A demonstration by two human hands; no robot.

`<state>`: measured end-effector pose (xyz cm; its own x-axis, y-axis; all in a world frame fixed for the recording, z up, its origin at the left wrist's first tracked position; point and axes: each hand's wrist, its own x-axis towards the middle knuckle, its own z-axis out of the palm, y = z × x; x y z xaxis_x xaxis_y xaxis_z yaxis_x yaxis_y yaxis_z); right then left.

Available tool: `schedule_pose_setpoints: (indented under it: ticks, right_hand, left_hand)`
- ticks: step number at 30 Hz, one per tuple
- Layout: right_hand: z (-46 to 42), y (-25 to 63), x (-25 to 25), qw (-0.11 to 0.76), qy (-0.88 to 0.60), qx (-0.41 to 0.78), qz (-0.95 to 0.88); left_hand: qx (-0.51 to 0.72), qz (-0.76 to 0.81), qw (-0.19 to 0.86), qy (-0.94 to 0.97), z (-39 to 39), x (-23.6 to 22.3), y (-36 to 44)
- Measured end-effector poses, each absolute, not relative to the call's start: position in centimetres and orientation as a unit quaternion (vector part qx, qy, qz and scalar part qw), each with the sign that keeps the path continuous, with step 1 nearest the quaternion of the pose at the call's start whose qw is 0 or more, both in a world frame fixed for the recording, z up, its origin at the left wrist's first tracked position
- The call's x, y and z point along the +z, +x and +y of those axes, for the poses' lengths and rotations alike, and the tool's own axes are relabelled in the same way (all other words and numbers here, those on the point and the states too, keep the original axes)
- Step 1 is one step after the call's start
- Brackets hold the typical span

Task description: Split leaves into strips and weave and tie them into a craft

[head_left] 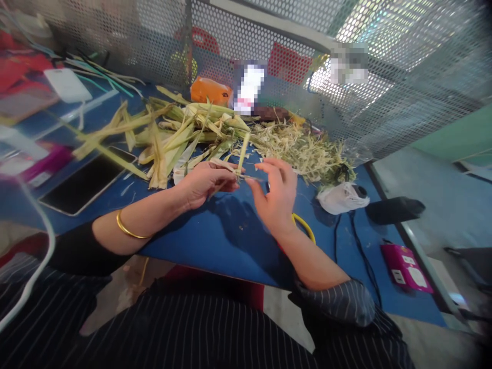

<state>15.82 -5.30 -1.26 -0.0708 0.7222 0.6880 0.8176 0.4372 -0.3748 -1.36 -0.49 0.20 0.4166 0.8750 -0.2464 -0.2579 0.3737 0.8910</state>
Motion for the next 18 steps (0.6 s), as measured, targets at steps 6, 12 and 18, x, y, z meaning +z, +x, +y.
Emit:
schedule_pose_setpoints:
  ticks: [6, 12, 18]
  right_hand:
    - [-4.7, 16.0, -2.3, 0.33, -0.535, 0.0, -0.778]
    - [-5.1, 15.4, -2.1, 0.318, -0.504, -0.006, -0.803]
    - [-5.5, 15.6, -1.0, 0.337, -0.477, 0.034, -0.811]
  left_hand:
    - [0.369, 0.374, 0.713, 0.463, -0.5, -0.8, -1.3]
    - [0.388, 0.405, 0.62, 0.549, -0.2, -1.6, -1.2]
    - [0.391, 0.432, 0.601, 0.547, 0.0, -0.6, -1.4]
